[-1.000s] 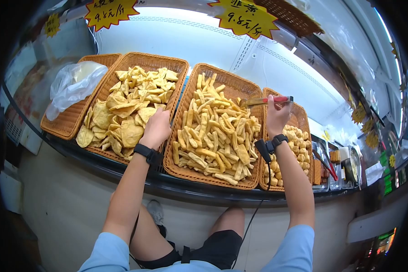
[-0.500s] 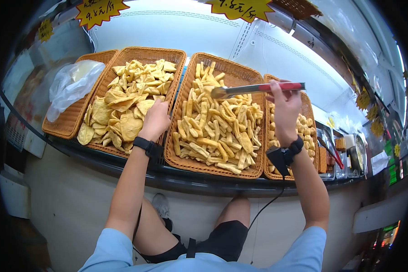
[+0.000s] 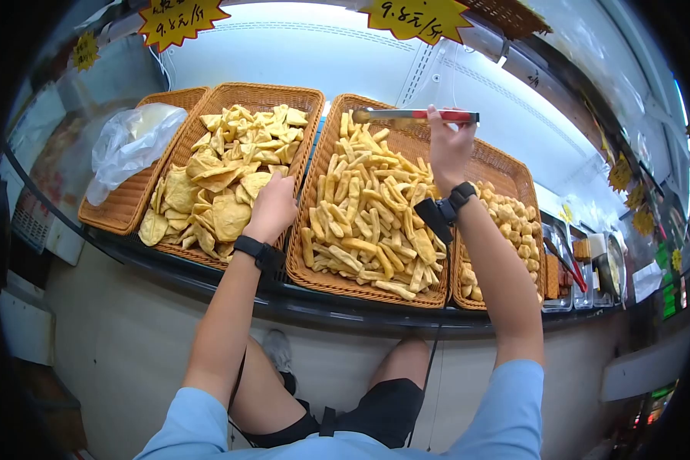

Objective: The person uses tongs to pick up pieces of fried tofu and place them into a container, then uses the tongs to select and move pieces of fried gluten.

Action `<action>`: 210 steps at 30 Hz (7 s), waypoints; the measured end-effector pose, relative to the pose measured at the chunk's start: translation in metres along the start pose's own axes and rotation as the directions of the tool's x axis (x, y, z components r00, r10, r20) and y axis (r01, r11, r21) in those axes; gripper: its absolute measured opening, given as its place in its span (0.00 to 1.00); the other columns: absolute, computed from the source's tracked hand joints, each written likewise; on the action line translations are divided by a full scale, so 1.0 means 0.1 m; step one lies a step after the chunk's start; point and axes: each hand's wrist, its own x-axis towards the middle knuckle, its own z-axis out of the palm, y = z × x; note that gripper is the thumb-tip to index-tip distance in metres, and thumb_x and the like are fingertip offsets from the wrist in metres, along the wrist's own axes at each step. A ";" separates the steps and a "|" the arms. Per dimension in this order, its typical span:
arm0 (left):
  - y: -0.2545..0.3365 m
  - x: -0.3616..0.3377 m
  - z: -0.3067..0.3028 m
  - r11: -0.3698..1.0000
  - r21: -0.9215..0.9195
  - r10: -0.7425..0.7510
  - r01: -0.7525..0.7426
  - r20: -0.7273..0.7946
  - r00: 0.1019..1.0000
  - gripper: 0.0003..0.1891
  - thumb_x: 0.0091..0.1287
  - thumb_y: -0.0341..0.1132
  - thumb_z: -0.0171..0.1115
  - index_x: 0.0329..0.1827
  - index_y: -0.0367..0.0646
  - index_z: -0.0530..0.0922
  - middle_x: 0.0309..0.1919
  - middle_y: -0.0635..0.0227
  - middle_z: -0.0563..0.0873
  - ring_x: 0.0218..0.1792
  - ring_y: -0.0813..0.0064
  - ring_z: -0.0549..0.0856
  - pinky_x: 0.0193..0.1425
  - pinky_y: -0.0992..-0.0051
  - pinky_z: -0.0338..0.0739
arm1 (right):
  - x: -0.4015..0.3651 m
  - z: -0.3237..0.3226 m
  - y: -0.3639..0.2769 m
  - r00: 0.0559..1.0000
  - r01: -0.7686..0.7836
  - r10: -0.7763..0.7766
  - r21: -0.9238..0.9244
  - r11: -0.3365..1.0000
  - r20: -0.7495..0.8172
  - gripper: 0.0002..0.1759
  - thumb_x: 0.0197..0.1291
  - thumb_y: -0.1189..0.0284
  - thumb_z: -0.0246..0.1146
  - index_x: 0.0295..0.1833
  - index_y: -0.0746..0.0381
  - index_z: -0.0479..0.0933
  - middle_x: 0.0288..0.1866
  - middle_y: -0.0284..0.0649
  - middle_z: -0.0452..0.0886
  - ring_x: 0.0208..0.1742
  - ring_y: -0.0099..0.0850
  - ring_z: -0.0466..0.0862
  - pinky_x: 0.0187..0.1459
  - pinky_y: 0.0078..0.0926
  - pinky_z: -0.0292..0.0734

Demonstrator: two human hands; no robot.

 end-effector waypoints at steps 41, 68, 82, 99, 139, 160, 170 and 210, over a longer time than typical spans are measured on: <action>0.02 -0.03 -0.02 0.997 -0.071 0.001 -0.003 -0.016 1.000 0.07 0.60 0.19 0.58 0.41 0.33 0.77 0.46 0.45 0.79 0.47 0.40 0.83 0.53 0.51 0.79 | -0.37 0.69 0.22 1.000 0.013 -0.013 0.010 1.000 -0.016 0.24 0.66 0.67 0.70 0.59 0.69 0.70 0.55 0.47 0.80 0.51 0.36 0.86 0.56 0.30 0.82; 0.06 -0.03 -0.05 1.000 0.000 -0.002 0.002 0.008 1.000 0.09 0.60 0.20 0.60 0.43 0.33 0.78 0.48 0.46 0.79 0.46 0.43 0.85 0.52 0.54 0.82 | -0.05 0.26 0.15 0.987 0.007 0.020 0.167 0.986 -0.159 0.21 0.66 0.71 0.70 0.55 0.69 0.69 0.51 0.43 0.79 0.50 0.30 0.84 0.52 0.23 0.85; 0.11 -0.02 -0.04 0.999 0.032 -0.027 0.026 0.029 0.999 0.10 0.58 0.19 0.61 0.43 0.33 0.78 0.48 0.46 0.79 0.47 0.43 0.85 0.53 0.54 0.81 | -0.71 -0.53 -0.78 0.924 -0.368 0.336 0.185 0.911 0.182 0.21 0.70 0.69 0.66 0.59 0.70 0.69 0.55 0.49 0.78 0.54 0.33 0.85 0.61 0.29 0.83; 0.10 0.00 -0.02 0.996 0.094 0.003 -0.005 0.018 1.000 0.11 0.58 0.21 0.64 0.44 0.32 0.80 0.50 0.48 0.79 0.47 0.50 0.87 0.50 0.59 0.85 | 0.00 -0.24 -0.04 0.993 -0.113 0.110 -0.064 0.992 -0.051 0.28 0.64 0.58 0.72 0.58 0.66 0.70 0.52 0.44 0.78 0.51 0.32 0.81 0.58 0.33 0.75; 0.09 -0.02 -0.06 1.000 0.022 -0.015 0.015 0.020 1.000 0.11 0.57 0.19 0.62 0.44 0.33 0.78 0.48 0.46 0.79 0.47 0.43 0.85 0.52 0.53 0.82 | -0.54 0.88 0.13 0.985 0.110 -0.126 -0.133 0.985 -0.119 0.20 0.63 0.69 0.72 0.50 0.64 0.69 0.45 0.41 0.78 0.45 0.33 0.82 0.51 0.35 0.81; 0.09 -0.02 -0.07 0.996 0.085 -0.019 0.017 0.023 1.000 0.10 0.61 0.21 0.62 0.46 0.32 0.81 0.51 0.48 0.79 0.46 0.51 0.87 0.49 0.60 0.86 | -0.30 0.52 0.32 0.978 -0.078 0.089 0.062 0.995 -0.189 0.18 0.65 0.71 0.70 0.53 0.66 0.70 0.50 0.42 0.78 0.40 0.28 0.84 0.46 0.25 0.83; 0.11 -0.02 -0.05 0.995 0.097 -0.012 0.010 0.024 1.000 0.09 0.61 0.23 0.63 0.44 0.33 0.82 0.51 0.48 0.79 0.46 0.51 0.88 0.49 0.59 0.86 | -0.15 0.22 -0.06 0.984 -0.026 0.058 0.190 0.981 -0.166 0.19 0.66 0.74 0.69 0.54 0.66 0.67 0.50 0.43 0.79 0.48 0.27 0.83 0.38 0.22 0.88; 0.07 0.00 0.01 0.993 0.118 0.008 -0.011 0.029 1.000 0.14 0.57 0.21 0.67 0.46 0.31 0.78 0.52 0.48 0.78 0.45 0.49 0.87 0.50 0.58 0.85 | -0.30 0.29 0.02 0.987 -0.078 0.049 -0.192 0.978 -0.150 0.20 0.62 0.63 0.73 0.49 0.62 0.72 0.40 0.41 0.85 0.40 0.33 0.86 0.47 0.32 0.80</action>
